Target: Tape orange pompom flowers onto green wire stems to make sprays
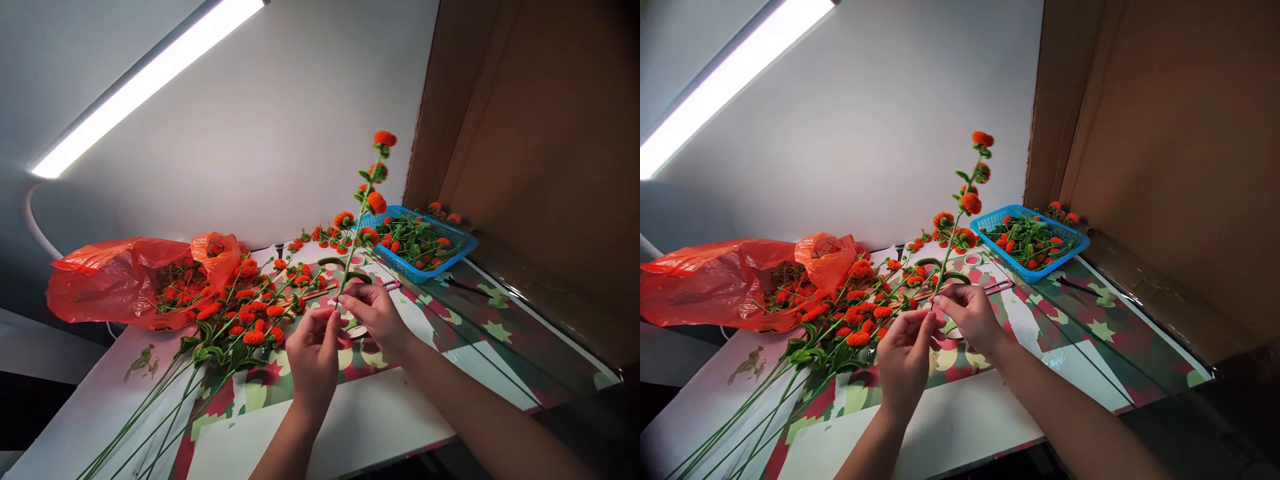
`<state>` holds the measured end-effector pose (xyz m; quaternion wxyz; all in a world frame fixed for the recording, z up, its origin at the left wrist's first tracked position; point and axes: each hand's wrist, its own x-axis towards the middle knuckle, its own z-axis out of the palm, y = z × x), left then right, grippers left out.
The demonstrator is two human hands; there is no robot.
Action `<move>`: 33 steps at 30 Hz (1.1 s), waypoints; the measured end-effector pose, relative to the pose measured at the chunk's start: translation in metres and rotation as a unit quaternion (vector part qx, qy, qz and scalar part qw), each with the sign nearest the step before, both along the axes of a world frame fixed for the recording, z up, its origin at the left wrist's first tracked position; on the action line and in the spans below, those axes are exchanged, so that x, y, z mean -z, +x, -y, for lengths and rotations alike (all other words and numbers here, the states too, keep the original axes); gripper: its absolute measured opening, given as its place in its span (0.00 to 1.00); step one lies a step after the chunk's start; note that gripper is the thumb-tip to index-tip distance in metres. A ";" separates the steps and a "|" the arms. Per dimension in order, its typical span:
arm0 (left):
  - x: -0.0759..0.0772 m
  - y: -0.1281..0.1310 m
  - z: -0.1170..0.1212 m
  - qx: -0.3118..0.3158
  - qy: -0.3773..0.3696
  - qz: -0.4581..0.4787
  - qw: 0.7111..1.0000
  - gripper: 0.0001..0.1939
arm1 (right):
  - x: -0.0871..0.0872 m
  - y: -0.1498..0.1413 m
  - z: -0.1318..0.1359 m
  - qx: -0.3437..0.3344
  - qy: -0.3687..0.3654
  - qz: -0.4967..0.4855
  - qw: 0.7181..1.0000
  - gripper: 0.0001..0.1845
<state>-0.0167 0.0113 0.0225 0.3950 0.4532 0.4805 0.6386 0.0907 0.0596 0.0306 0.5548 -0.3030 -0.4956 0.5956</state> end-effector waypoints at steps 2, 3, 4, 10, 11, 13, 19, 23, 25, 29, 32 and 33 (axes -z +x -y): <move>-0.002 0.001 0.000 -0.010 0.010 0.001 1.000 0.08 | -0.002 -0.001 0.002 0.016 0.032 0.017 0.999 0.10; -0.002 0.001 0.000 0.001 0.006 0.020 1.000 0.08 | -0.003 -0.001 0.003 0.022 0.047 0.018 0.998 0.10; -0.002 0.000 -0.001 0.023 -0.003 0.050 0.998 0.09 | -0.003 -0.001 0.003 0.025 0.056 0.012 0.998 0.09; 0.004 -0.004 -0.008 0.244 -0.089 0.301 0.917 0.13 | 0.000 0.000 -0.003 -0.123 -0.050 -0.052 0.990 0.12; 0.005 -0.004 -0.009 0.276 -0.102 0.329 0.897 0.13 | 0.001 0.001 -0.004 -0.153 -0.068 -0.066 0.984 0.12; 0.007 -0.003 -0.009 0.317 -0.123 0.363 0.868 0.13 | 0.001 0.002 -0.005 -0.177 -0.091 -0.104 0.974 0.12; 0.008 0.002 -0.011 0.164 -0.094 0.215 0.958 0.10 | -0.002 0.003 -0.006 -0.058 -0.059 -0.040 0.996 0.10; 0.011 -0.003 -0.017 0.036 -0.047 0.157 0.986 0.14 | -0.003 -0.002 0.002 0.059 0.067 0.146 0.985 0.07; 0.012 -0.005 -0.021 0.014 -0.036 0.186 0.982 0.13 | -0.005 -0.006 0.008 0.102 0.122 0.214 0.964 0.07; 0.008 -0.008 -0.025 -0.032 -0.021 0.239 0.970 0.12 | -0.010 -0.008 0.014 0.073 0.134 0.215 0.965 0.08; 0.002 -0.010 -0.025 -0.003 -0.039 0.293 0.955 0.13 | -0.011 -0.004 0.011 -0.079 0.030 0.141 0.986 0.11; 0.000 -0.011 -0.025 0.026 -0.047 0.313 0.948 0.14 | -0.011 -0.002 0.009 -0.128 -0.013 0.118 0.985 0.13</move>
